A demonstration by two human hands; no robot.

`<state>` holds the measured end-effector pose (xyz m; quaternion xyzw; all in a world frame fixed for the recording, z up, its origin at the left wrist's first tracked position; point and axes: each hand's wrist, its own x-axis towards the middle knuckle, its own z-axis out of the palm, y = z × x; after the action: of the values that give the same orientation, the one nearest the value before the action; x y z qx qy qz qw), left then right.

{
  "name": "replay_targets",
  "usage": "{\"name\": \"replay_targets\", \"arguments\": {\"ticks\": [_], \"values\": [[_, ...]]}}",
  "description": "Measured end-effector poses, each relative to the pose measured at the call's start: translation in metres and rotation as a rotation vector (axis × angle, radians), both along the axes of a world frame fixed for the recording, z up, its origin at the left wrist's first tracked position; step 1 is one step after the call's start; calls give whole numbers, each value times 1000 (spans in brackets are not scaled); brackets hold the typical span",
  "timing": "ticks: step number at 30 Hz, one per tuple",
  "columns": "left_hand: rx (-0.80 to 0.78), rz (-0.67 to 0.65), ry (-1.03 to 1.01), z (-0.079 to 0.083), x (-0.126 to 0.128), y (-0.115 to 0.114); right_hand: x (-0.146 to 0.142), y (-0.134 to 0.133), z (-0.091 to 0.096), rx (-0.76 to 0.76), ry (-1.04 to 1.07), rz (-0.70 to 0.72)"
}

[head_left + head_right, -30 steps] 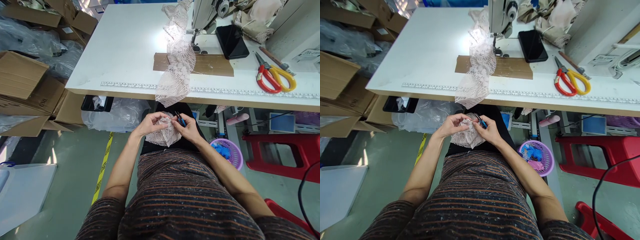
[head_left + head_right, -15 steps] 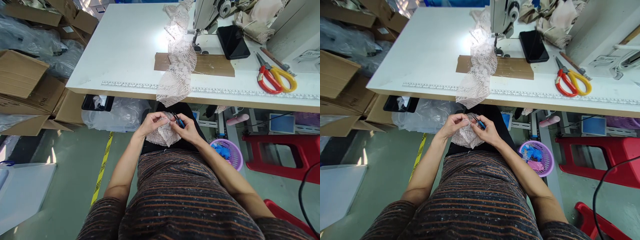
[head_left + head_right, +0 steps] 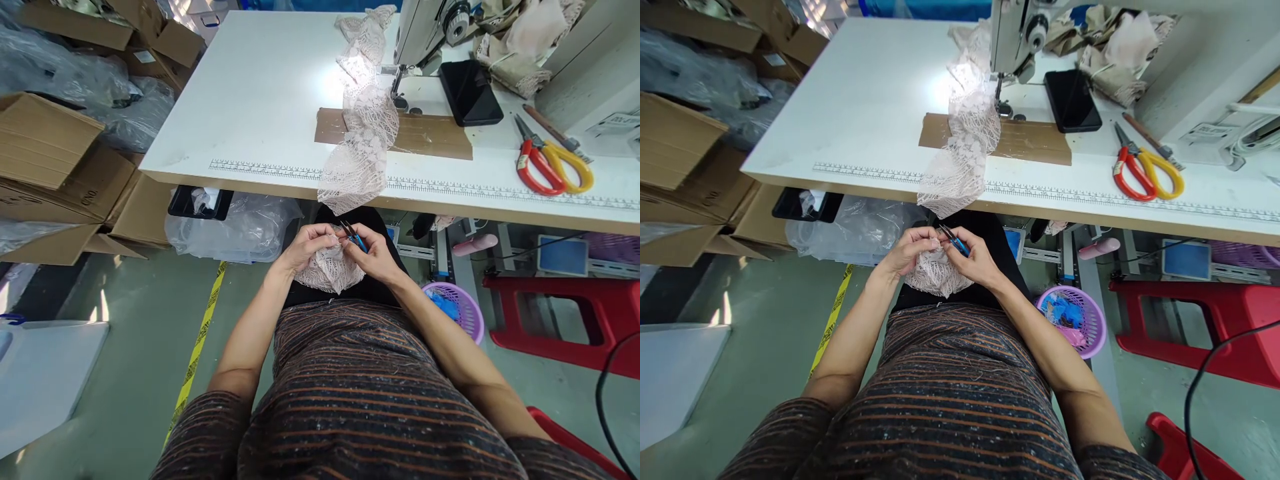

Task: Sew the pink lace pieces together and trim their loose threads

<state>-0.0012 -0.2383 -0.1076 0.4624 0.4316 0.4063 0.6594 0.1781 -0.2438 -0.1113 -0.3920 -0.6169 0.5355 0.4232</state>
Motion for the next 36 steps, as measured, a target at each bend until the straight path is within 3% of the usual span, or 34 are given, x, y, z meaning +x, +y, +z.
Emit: {"name": "replay_targets", "arguments": {"ticks": [7, 12, 18, 23, 26, 29, 32, 34, 36], "values": [[-38, 26, -71, 4, 4, -1, 1, -2, -3, -11, -15, -60], [-135, 73, -148, 5, 8, -3, 3, -6, -9, 40, -137, -122], [-154, 78, -164, 5, 8, -3, 2, -6, -12, 174, -258, -83], [-152, 78, -143, 7, 10, -3, 0, -6, -10, 164, -366, -126], [-92, 82, -53, 2, 11, -2, 1, -6, -15, 98, -387, -126], [101, 115, 208, -7, 7, 2, 9, -7, -22, 2, -401, -53], [308, 264, 429, -12, -1, 10, 23, -6, -25, 86, -539, -237], [304, 344, 377, -10, -4, 15, 33, -5, -20, 190, -572, -348], [196, 319, 192, -5, -2, 20, 38, -3, -11, 280, -537, -359]]}}
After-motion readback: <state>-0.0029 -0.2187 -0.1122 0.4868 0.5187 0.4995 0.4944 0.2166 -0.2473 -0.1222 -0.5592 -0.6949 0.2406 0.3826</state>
